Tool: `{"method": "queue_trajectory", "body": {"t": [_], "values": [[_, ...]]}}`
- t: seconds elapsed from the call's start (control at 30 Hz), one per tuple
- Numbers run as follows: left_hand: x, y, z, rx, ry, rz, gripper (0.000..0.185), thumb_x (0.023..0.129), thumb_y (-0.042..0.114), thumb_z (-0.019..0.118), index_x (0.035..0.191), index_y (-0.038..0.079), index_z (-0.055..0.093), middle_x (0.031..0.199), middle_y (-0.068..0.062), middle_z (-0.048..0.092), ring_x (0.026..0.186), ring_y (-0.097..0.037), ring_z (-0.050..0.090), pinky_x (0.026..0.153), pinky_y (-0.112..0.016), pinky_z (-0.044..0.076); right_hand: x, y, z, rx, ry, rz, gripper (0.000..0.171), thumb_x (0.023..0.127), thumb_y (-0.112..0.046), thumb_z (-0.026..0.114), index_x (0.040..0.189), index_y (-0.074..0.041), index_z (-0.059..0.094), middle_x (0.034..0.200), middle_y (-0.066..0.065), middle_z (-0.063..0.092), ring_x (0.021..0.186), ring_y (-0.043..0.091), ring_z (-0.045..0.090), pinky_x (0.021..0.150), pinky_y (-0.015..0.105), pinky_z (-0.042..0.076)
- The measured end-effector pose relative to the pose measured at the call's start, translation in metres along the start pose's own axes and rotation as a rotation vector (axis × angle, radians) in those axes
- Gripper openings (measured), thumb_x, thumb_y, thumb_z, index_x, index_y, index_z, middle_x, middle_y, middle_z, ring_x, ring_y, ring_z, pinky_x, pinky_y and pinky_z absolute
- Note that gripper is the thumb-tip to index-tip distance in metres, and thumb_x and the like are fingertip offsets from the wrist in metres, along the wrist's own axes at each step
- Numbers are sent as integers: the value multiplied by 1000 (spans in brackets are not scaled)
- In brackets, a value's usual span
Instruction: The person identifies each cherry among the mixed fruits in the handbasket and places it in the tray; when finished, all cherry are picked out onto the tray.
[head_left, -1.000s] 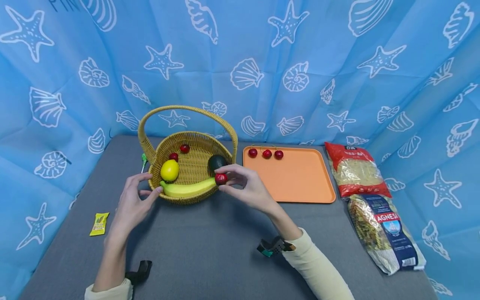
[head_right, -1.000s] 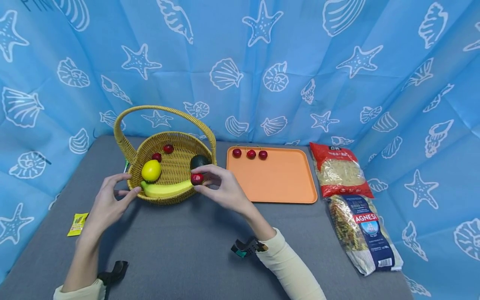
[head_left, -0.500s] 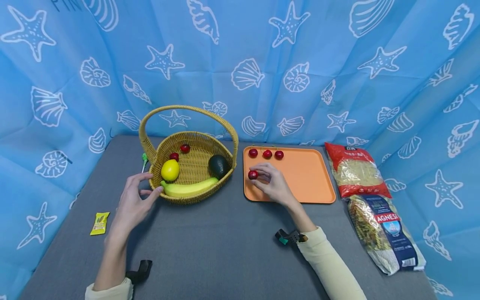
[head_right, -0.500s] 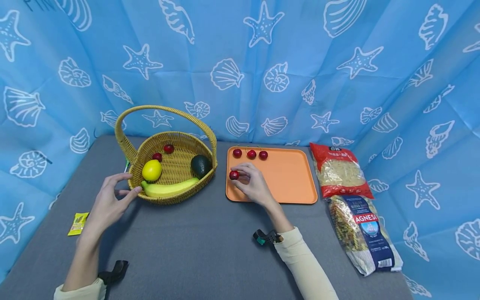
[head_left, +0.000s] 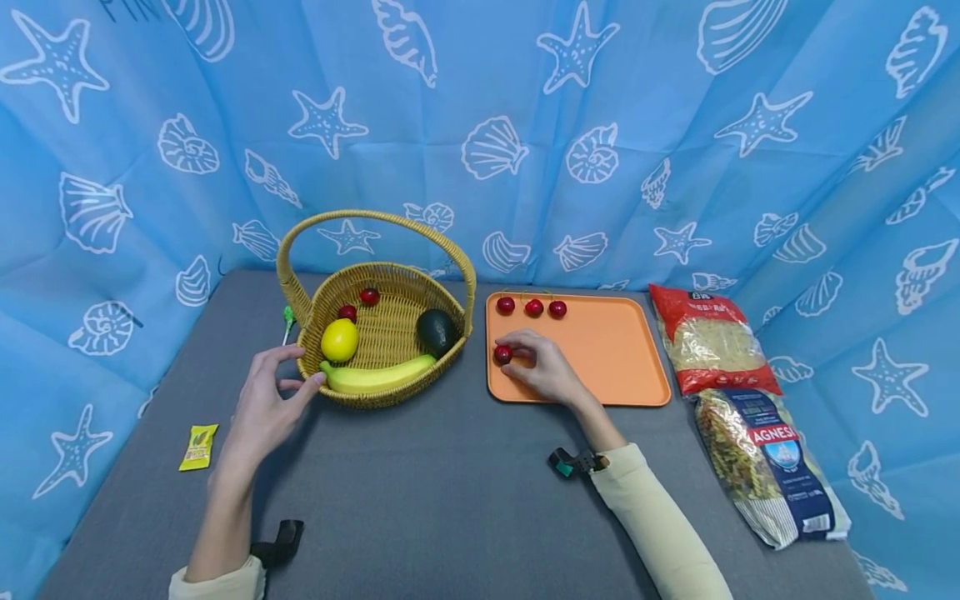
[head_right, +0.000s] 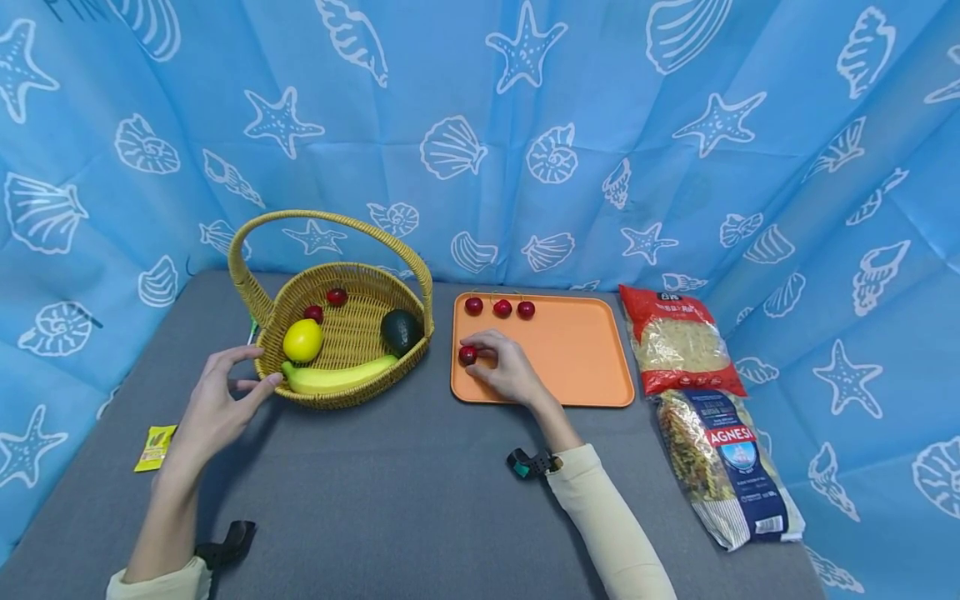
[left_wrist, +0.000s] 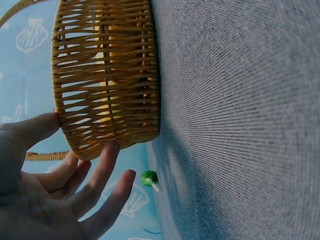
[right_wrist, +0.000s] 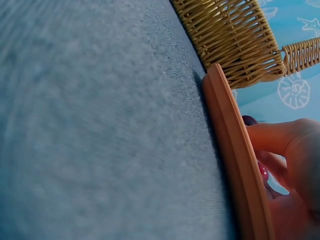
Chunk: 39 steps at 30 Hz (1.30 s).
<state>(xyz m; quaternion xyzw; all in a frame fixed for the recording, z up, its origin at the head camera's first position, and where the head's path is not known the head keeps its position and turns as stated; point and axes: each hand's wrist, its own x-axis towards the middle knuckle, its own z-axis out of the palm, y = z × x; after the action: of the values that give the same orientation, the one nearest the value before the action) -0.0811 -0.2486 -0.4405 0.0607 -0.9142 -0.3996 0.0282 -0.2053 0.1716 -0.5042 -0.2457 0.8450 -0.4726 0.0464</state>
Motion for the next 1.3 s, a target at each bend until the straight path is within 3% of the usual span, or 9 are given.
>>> {"method": "queue_trajectory", "body": {"t": [0.37, 0.57, 0.67, 0.8, 0.93, 1.13, 1.3], "values": [[0, 0, 1, 2, 3, -7, 64, 108, 36, 69, 157, 1, 47, 164, -29, 37, 119, -48, 66, 94, -62, 59, -8, -13, -5, 71, 18, 0, 47, 95, 3, 80, 140, 3, 66, 143, 22, 66, 133, 41, 68, 115, 52, 54], [1, -1, 0, 2, 5, -6, 63, 108, 36, 69, 157, 2, 47, 163, -28, 38, 119, -47, 66, 90, -57, 61, -11, -49, -8, 138, 62, -98, 41, 97, 2, 77, 137, 5, 67, 136, 31, 67, 119, 44, 69, 110, 57, 57], [1, -2, 0, 4, 13, 4, 62, 108, 36, 69, 156, 2, 48, 163, -28, 39, 118, -46, 67, 88, -54, 61, -8, -73, -6, 158, 42, -153, 38, 96, 1, 78, 133, 3, 70, 130, 27, 70, 110, 36, 72, 105, 46, 62], [1, -2, 0, 1, 15, 9, 62, 108, 36, 69, 156, 3, 48, 163, -28, 39, 117, -46, 67, 89, -56, 61, 5, -96, 4, 220, -25, -223, 37, 97, 4, 76, 133, 7, 69, 130, 28, 69, 110, 38, 71, 101, 36, 63], [1, -2, 0, 3, 10, 7, 63, 108, 36, 69, 157, 3, 48, 162, -28, 39, 118, -46, 67, 90, -55, 60, 24, -112, 19, 271, -87, -253, 36, 98, 3, 74, 133, 6, 68, 130, 28, 67, 114, 46, 69, 104, 46, 61], [1, -2, 0, -6, 2, -4, 65, 107, 37, 70, 157, 2, 47, 163, -28, 38, 119, -46, 66, 93, -60, 60, 58, -131, 53, 211, -98, -246, 31, 100, 0, 74, 130, 4, 71, 127, 22, 71, 111, 35, 74, 101, 39, 64], [1, -2, 1, -9, 4, -5, 64, 107, 35, 70, 157, 2, 46, 163, -28, 38, 119, -47, 67, 95, -61, 59, 90, -136, 77, 154, -105, -175, 31, 101, -2, 73, 131, 5, 70, 131, 25, 71, 114, 34, 75, 100, 32, 63]]}}
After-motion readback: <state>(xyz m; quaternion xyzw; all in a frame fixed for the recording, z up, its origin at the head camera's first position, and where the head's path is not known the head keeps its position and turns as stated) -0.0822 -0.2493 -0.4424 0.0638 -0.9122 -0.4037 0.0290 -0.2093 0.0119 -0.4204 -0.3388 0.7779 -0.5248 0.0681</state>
